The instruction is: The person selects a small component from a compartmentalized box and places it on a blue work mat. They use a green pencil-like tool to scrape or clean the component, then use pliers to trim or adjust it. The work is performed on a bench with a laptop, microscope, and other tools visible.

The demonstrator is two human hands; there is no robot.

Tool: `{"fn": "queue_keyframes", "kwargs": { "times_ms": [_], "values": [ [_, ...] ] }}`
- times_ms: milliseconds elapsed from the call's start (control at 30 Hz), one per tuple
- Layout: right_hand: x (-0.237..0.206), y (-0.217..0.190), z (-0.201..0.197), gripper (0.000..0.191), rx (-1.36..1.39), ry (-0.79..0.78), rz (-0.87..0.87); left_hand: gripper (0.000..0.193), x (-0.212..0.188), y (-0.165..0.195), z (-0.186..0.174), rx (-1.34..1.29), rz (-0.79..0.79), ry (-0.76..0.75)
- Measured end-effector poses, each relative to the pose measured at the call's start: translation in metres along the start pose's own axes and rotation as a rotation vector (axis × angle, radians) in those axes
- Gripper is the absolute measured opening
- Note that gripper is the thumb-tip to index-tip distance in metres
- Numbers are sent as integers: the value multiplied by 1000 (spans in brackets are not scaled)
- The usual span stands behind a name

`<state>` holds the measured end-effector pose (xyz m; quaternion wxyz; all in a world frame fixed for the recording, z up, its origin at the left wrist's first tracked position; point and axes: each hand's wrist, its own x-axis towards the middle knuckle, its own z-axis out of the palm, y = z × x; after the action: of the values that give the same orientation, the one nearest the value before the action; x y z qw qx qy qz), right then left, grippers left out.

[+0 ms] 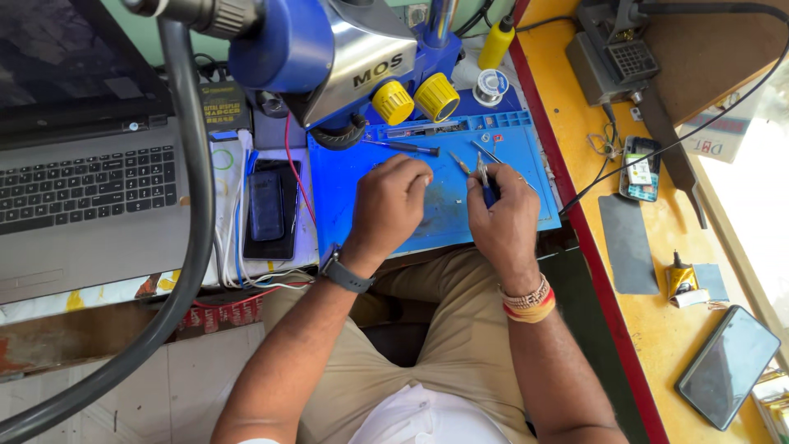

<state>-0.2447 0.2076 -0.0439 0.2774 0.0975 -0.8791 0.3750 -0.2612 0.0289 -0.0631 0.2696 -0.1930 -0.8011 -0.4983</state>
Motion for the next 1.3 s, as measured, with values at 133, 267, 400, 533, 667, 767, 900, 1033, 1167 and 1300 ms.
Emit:
{"fn": "queue_keyframes", "kwargs": {
  "times_ms": [133,267,400,533,667,767,900,1033,1167,1300],
  "values": [
    [-11,-10,-12,20,89,-73,36,9,-20,-2,0,-772,-500,-45],
    [-28,-31,-28,28,19,-226,-207,8,-52,4,-11,-1084,-528,23],
    [-47,-49,-38,30,-75,-319,-428,9,-87,16,-26,-1156,-557,16],
    [-71,-64,-41,29,-114,-353,-489,8,-123,26,-39,-1192,-536,20],
    [-95,-78,-43,36,-136,-408,-497,7,-154,32,-45,-1235,-552,40],
    [-106,-89,-49,46,-199,-422,-570,7,-170,34,-50,-1254,-560,55],
    [-117,-101,-59,51,-292,-386,-622,8,-182,33,-56,-1260,-528,33],
    [-123,-106,-64,48,-276,-419,-608,10,-188,32,-58,-1280,-497,-6],
    [-129,-108,-62,48,-305,-422,-612,10,-194,31,-56,-1269,-501,2],
    [-131,-108,-59,47,-315,-432,-595,10,-199,29,-57,-1260,-548,23]
  ]
}}
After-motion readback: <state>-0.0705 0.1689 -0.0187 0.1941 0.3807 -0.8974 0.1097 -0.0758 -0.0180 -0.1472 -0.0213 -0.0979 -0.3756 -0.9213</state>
